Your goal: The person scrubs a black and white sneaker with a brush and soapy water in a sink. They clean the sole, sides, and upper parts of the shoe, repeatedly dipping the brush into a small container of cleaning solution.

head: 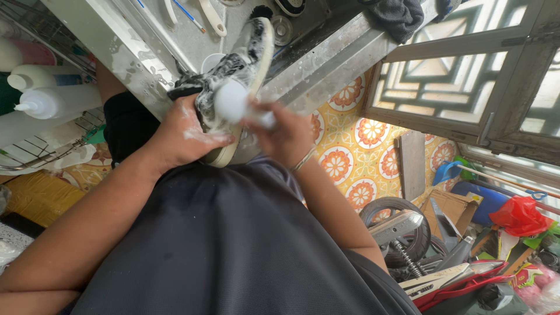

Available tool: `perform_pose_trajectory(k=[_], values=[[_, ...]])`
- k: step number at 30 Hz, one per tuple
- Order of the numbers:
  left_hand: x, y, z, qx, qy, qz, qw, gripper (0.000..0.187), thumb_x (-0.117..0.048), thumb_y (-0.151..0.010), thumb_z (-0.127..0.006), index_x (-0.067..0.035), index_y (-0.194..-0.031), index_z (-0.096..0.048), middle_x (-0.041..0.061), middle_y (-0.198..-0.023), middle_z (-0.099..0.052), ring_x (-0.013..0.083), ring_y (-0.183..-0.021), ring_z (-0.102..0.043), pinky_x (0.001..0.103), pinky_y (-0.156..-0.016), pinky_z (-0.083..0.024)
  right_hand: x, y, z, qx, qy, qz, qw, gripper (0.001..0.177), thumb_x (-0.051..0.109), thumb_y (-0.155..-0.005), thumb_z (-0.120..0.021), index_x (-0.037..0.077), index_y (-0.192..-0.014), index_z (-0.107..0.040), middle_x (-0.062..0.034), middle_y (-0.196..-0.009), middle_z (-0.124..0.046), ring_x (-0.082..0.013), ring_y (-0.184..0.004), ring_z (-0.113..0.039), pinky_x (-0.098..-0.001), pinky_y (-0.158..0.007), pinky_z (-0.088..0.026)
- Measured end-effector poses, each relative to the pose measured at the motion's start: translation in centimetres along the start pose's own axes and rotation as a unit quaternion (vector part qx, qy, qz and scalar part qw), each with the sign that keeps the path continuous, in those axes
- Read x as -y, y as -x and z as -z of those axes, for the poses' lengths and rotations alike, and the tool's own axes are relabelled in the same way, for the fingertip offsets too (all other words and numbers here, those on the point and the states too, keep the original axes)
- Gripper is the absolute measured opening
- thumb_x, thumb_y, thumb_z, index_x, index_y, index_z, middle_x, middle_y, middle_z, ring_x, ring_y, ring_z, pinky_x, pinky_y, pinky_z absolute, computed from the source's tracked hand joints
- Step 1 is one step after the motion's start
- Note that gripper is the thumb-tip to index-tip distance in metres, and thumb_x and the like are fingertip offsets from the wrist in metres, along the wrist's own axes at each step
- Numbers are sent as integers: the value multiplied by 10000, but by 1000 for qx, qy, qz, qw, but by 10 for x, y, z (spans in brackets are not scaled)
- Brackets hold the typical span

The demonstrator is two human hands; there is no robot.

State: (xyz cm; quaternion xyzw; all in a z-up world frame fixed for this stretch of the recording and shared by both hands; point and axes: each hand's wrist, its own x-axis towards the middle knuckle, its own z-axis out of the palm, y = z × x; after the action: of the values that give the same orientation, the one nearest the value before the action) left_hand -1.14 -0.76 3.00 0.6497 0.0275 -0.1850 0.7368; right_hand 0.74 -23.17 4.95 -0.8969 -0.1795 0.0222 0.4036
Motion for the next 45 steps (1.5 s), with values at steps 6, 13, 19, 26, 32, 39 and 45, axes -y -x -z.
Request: perform_pose_trajectory(k=[6,13,19,26,32,39,45], values=[[3,-5,7,8,-91,-7,996,677,-114,-753,-879,-3,-1344,-567,99,-1268,-698,168,-1172,-647,326,-1053,-486,-13,-26,13,-45,20,-23,999,305,165,-946,-840,78,-1182,-668,-121,-1077,-787,-235,-798,-795,-310,-627,-576],[-11,-20,16,6,-220,19,975,935,-267,-645,-956,-38,-1412,-472,146,-1307,-667,261,-1209,-650,361,-1030,-508,5,-17,-5,20,-69,20,997,279,168,-947,-810,63,-1152,-653,-121,-1124,-783,-227,-826,-790,-313,-698,-608],[-16,-16,19,21,-291,-14,956,1104,-294,-615,-990,-12,-1471,-353,246,-1326,-597,400,-1222,-590,417,-983,-483,0,-6,-16,31,-95,39,994,287,136,-930,-812,50,-1133,-628,-131,-1153,-755,-222,-887,-793,-309,-726,-606],[-31,-10,13,43,-246,-21,968,703,-275,-659,-937,-47,-1245,-622,156,-1067,-755,269,-965,-744,385,-838,-564,-16,-18,-14,-16,-90,4,996,285,95,-954,-806,33,-1168,-628,-154,-1162,-791,-206,-808,-774,-305,-690,-585],[-24,-9,12,27,-271,5,962,535,-328,-670,-954,-28,-987,-645,145,-898,-757,239,-831,-768,363,-737,-586,-16,-14,-5,-3,-59,104,993,332,100,-903,-845,45,-1150,-629,-161,-1157,-760,-254,-901,-790,-322,-758,-607],[-14,-11,8,31,-235,-127,963,537,-344,-717,-880,-27,-1059,-614,137,-925,-744,260,-906,-777,366,-775,-588,1,8,-7,41,-70,136,987,324,138,-845,-891,57,-1077,-679,-141,-1060,-774,-258,-824,-777,-312,-728,-594],[-8,-15,3,54,-295,-14,954,636,-369,-713,-919,-70,-1219,-674,154,-1089,-767,308,-1016,-736,416,-919,-557,-13,-11,-1,-32,-89,-14,995,303,108,-898,-834,23,-1130,-659,-155,-1154,-782,-215,-722,-781,-280,-641,-593]])
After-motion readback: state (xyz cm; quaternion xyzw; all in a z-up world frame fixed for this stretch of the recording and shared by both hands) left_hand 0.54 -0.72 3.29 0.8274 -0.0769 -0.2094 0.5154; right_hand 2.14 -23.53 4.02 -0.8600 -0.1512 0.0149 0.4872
